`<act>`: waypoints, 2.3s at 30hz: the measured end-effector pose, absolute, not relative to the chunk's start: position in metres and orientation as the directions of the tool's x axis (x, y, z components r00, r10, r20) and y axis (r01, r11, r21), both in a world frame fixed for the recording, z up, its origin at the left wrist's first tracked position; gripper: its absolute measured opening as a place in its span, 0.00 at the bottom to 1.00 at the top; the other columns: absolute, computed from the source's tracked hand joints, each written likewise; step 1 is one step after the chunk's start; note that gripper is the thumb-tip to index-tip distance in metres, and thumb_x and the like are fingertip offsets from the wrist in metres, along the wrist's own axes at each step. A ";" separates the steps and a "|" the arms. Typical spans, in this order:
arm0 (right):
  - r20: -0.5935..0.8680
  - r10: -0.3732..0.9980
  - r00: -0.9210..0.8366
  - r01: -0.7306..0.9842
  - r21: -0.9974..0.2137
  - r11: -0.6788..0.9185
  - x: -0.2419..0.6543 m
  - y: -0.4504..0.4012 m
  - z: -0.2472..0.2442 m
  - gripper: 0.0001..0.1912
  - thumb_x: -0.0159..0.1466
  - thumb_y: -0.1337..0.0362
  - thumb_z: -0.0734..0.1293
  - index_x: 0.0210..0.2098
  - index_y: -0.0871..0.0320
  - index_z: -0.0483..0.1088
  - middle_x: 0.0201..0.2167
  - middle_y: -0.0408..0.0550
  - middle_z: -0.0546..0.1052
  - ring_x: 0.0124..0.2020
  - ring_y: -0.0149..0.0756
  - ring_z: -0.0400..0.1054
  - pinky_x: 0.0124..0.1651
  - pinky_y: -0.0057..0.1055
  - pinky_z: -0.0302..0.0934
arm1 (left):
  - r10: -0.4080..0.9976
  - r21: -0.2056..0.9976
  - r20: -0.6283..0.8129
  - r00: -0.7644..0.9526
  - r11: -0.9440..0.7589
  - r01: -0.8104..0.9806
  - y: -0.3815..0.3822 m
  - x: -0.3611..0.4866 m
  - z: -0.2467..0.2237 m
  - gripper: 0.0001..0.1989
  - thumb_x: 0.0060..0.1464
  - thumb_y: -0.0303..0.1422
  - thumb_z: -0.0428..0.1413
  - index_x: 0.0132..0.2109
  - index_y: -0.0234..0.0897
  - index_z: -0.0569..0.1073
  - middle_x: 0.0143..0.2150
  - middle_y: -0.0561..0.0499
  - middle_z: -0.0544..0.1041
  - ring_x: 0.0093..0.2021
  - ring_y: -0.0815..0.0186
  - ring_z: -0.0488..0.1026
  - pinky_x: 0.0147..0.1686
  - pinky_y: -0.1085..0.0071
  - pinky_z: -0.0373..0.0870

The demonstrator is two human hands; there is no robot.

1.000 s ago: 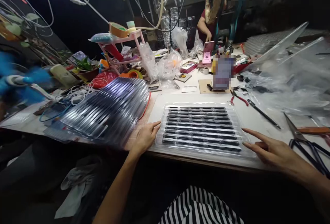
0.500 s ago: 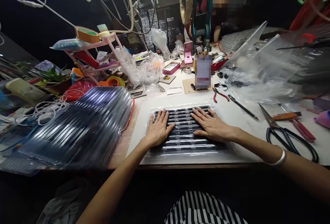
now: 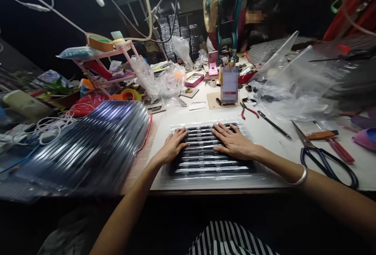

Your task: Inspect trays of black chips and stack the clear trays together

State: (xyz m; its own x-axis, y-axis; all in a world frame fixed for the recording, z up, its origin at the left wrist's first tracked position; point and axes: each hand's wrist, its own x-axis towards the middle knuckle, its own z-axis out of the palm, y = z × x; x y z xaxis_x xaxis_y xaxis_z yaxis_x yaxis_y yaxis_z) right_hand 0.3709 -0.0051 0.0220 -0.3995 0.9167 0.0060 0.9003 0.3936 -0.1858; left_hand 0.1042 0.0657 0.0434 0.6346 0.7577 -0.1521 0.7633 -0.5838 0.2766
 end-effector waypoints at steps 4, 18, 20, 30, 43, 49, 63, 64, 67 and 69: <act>0.034 0.916 -0.399 0.899 -0.182 0.398 0.372 -0.006 0.019 0.39 0.63 0.40 0.46 0.66 0.59 0.44 0.67 0.53 0.41 0.67 0.45 0.33 0.63 0.55 0.33 | 0.715 0.308 -0.173 0.677 -0.614 0.727 0.073 0.087 0.050 0.26 0.59 0.38 0.46 0.63 0.40 0.56 0.68 0.46 0.49 0.67 0.61 0.43 0.63 0.60 0.46; 0.100 0.891 -0.442 0.885 -0.113 0.451 0.373 -0.005 0.012 0.29 0.65 0.44 0.49 0.64 0.41 0.48 0.67 0.51 0.42 0.67 0.49 0.35 0.61 0.56 0.36 | 0.681 0.237 -0.255 0.686 -0.644 0.727 0.066 0.089 0.047 0.32 0.59 0.42 0.47 0.66 0.40 0.47 0.70 0.42 0.39 0.68 0.55 0.32 0.63 0.54 0.37; 0.104 0.888 -0.447 0.880 -0.125 0.458 0.373 -0.005 0.011 0.29 0.65 0.44 0.50 0.64 0.40 0.47 0.67 0.50 0.42 0.67 0.49 0.35 0.61 0.57 0.36 | 0.680 0.192 -0.276 0.679 -0.653 0.733 0.065 0.094 0.053 0.33 0.58 0.43 0.48 0.66 0.38 0.47 0.69 0.39 0.39 0.68 0.51 0.34 0.62 0.52 0.41; 0.101 0.885 -0.454 0.876 -0.130 0.464 0.374 -0.004 0.009 0.29 0.65 0.44 0.50 0.64 0.39 0.45 0.67 0.50 0.41 0.66 0.52 0.35 0.60 0.59 0.37 | 0.664 0.034 -0.388 0.639 -0.683 0.730 0.070 0.138 0.081 0.34 0.46 0.41 0.61 0.57 0.27 0.62 0.58 0.27 0.63 0.56 0.41 0.63 0.50 0.56 0.63; 0.213 0.809 -0.548 0.816 -0.079 0.573 0.372 -0.009 0.007 0.26 0.67 0.49 0.49 0.62 0.47 0.55 0.65 0.52 0.53 0.66 0.49 0.42 0.60 0.52 0.42 | 0.696 -0.054 -0.388 0.604 -0.671 0.739 0.064 0.163 0.087 0.20 0.38 0.30 0.65 0.42 0.30 0.73 0.42 0.34 0.76 0.43 0.44 0.73 0.41 0.57 0.68; 0.071 0.835 -0.545 0.818 -0.174 0.548 0.370 -0.004 0.012 0.28 0.66 0.46 0.49 0.64 0.43 0.47 0.67 0.49 0.44 0.67 0.49 0.34 0.62 0.56 0.37 | 0.703 0.047 -0.306 0.641 -0.662 0.748 0.061 0.132 0.083 0.30 0.48 0.42 0.59 0.56 0.34 0.65 0.59 0.36 0.66 0.57 0.51 0.65 0.51 0.63 0.64; -0.009 0.866 -0.500 0.826 -0.307 0.473 0.365 0.004 0.031 0.34 0.65 0.43 0.47 0.66 0.49 0.40 0.67 0.50 0.44 0.67 0.47 0.34 0.62 0.56 0.36 | 0.830 0.062 -0.051 0.555 -0.552 0.832 0.040 0.126 0.026 0.37 0.58 0.53 0.32 0.66 0.33 0.45 0.69 0.44 0.42 0.68 0.58 0.37 0.64 0.51 0.36; 0.022 0.876 -0.482 0.830 -0.309 0.465 0.364 0.008 0.030 0.35 0.65 0.43 0.47 0.66 0.51 0.40 0.67 0.52 0.45 0.67 0.47 0.36 0.62 0.55 0.36 | 0.832 0.058 -0.039 0.554 -0.551 0.832 0.040 0.126 0.027 0.37 0.58 0.53 0.33 0.66 0.33 0.46 0.69 0.44 0.43 0.68 0.58 0.38 0.64 0.51 0.37; 0.075 0.887 -0.457 0.840 -0.292 0.457 0.360 0.017 0.022 0.35 0.65 0.44 0.49 0.65 0.56 0.46 0.67 0.55 0.48 0.67 0.47 0.37 0.63 0.55 0.32 | 0.835 0.053 0.000 0.550 -0.549 0.834 0.040 0.125 0.027 0.36 0.58 0.53 0.34 0.66 0.34 0.48 0.69 0.44 0.45 0.68 0.58 0.41 0.64 0.50 0.37; 0.086 0.881 -0.466 0.835 -0.287 0.470 0.359 0.021 0.017 0.34 0.65 0.44 0.50 0.64 0.57 0.51 0.66 0.55 0.51 0.66 0.49 0.40 0.63 0.55 0.32 | 0.837 0.056 0.019 0.547 -0.547 0.835 0.041 0.125 0.025 0.36 0.59 0.52 0.35 0.66 0.34 0.49 0.69 0.45 0.46 0.68 0.57 0.41 0.64 0.50 0.38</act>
State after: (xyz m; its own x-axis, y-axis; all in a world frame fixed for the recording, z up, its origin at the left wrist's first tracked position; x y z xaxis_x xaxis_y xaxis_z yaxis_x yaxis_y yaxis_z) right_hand 0.3590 0.0213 0.0166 -0.4661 0.8806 0.0855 0.8347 0.4698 -0.2873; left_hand 0.1250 0.0407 0.0254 0.5474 0.8367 0.0186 0.8350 -0.5475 0.0557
